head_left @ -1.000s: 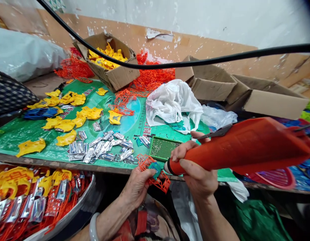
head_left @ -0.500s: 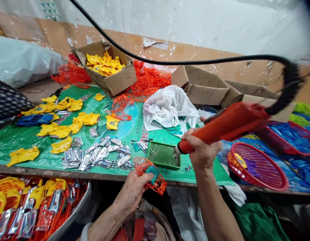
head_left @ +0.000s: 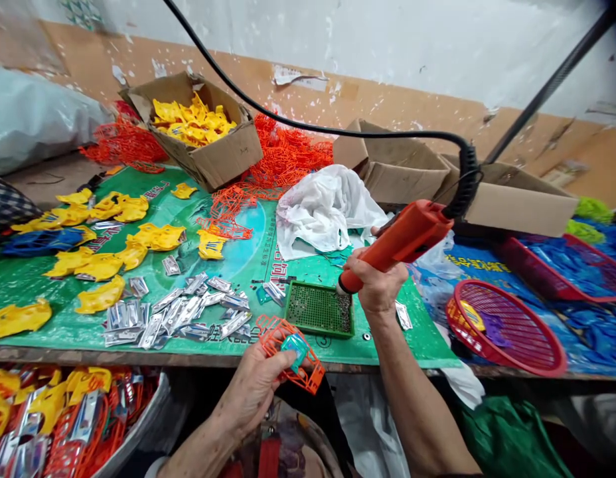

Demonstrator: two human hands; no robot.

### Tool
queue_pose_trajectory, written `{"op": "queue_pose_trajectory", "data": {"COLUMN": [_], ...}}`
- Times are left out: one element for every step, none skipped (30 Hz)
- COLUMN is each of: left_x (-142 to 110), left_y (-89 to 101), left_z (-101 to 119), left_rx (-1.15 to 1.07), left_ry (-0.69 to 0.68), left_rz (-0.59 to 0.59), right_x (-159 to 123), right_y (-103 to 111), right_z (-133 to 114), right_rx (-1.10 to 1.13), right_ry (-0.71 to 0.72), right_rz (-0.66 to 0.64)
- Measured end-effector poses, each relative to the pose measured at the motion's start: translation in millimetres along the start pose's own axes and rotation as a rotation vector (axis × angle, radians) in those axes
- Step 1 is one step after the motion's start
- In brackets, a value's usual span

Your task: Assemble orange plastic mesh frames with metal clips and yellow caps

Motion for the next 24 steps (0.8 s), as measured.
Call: {"op": "queue_pose_trajectory", "data": {"left_x": [-0.3,-0.6,-0.9,-1.1,-1.3,-1.3,-1.2,-1.0,-0.6,-0.3,-0.1,0.0,0.0,-0.2,-0.3,-0.5,-0.6,-0.5,-0.4,-0.1,0.2,0.5,0.7,0.8], "left_y": [-0.3,-0.5,-0.5,-0.6,-0.8,-0.8,-0.8,-0.7,-0.5,-0.4,-0.5,-0.8,-1.4,-1.7,-2.0,-2.2,-2.2,-2.1,-1.9,-1.5,-0.9,-0.3,0.2,0.6], "left_z": [0.3,0.7,1.2,1.6,2.0,2.5,2.8,2.9,2.9,2.8,2.8,2.9,3.2,3.5,3.9,4.2,4.3,4.1,3.7,3.1,2.4,1.8,1.3,1.2], "left_rx": [-0.003,-0.008,-0.012,-0.016,-0.019,-0.021,-0.022,-0.024,-0.026,-0.027,-0.028,-0.029,-0.029,-0.031,-0.033,-0.035,-0.035,-0.035,-0.034,-0.034,-0.036,-0.041,-0.047,-0.052], "left_ry": [0.001,0.003,0.004,0.004,0.004,0.001,-0.001,-0.003,-0.004,-0.003,-0.001,-0.001,0.000,0.001,0.002,0.001,0.000,-0.001,-0.003,-0.003,-0.003,-0.002,0.000,0.001], "left_rz": [-0.002,-0.003,-0.003,-0.003,-0.005,-0.005,-0.006,-0.006,-0.006,-0.004,-0.004,-0.005,-0.007,-0.008,-0.008,-0.009,-0.009,-0.011,-0.014,-0.016,-0.017,-0.015,-0.013,-0.011], "right_x": [-0.1,-0.2,-0.5,-0.7,-1.0,-1.4,-1.9,-2.4,-2.8,-3.3,-3.8,-4.1,-4.4,-4.6,-4.7,-4.7,-4.7,-4.8,-4.9,-5.2,-5.5,-5.8,-6.0,-6.0], "right_y": [-0.6,-1.2,-1.8,-2.2,-2.4,-2.6,-2.6,-2.6,-2.3,-2.1,-1.9,-1.8,-1.8,-1.9,-2.1,-2.2,-2.4,-2.5,-2.7,-2.9,-3.0,-3.0,-2.8,-2.4], "right_z": [0.2,0.4,0.6,0.7,0.8,0.9,1.0,1.0,0.9,0.7,0.4,0.1,-0.2,-0.6,-0.9,-1.1,-1.3,-1.3,-1.2,-0.9,-0.4,0.3,1.0,1.8], "right_rx": [0.001,0.003,0.004,0.005,0.004,0.000,-0.005,-0.012,-0.020,-0.026,-0.031,-0.035,-0.038,-0.041,-0.044,-0.046,-0.046,-0.045,-0.043,-0.041,-0.039,-0.036,-0.032,-0.029], "right_ry": [0.001,0.002,0.005,0.008,0.012,0.017,0.022,0.027,0.032,0.036,0.039,0.041,0.042,0.043,0.044,0.044,0.044,0.042,0.039,0.036,0.031,0.026,0.021,0.017], "right_rz": [-0.004,-0.008,-0.012,-0.015,-0.018,-0.022,-0.025,-0.027,-0.029,-0.030,-0.032,-0.034,-0.036,-0.038,-0.039,-0.039,-0.039,-0.040,-0.041,-0.042,-0.044,-0.044,-0.043,-0.040]}}
Point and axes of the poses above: each hand's wrist, its own x-axis towards the middle knuckle, its own y-axis out of the back of the hand, z = x × y, the point moved 9 cm from there along x, towards the middle knuckle, and after that the axes turned 14 degrees about z, right-handed, at the moved point
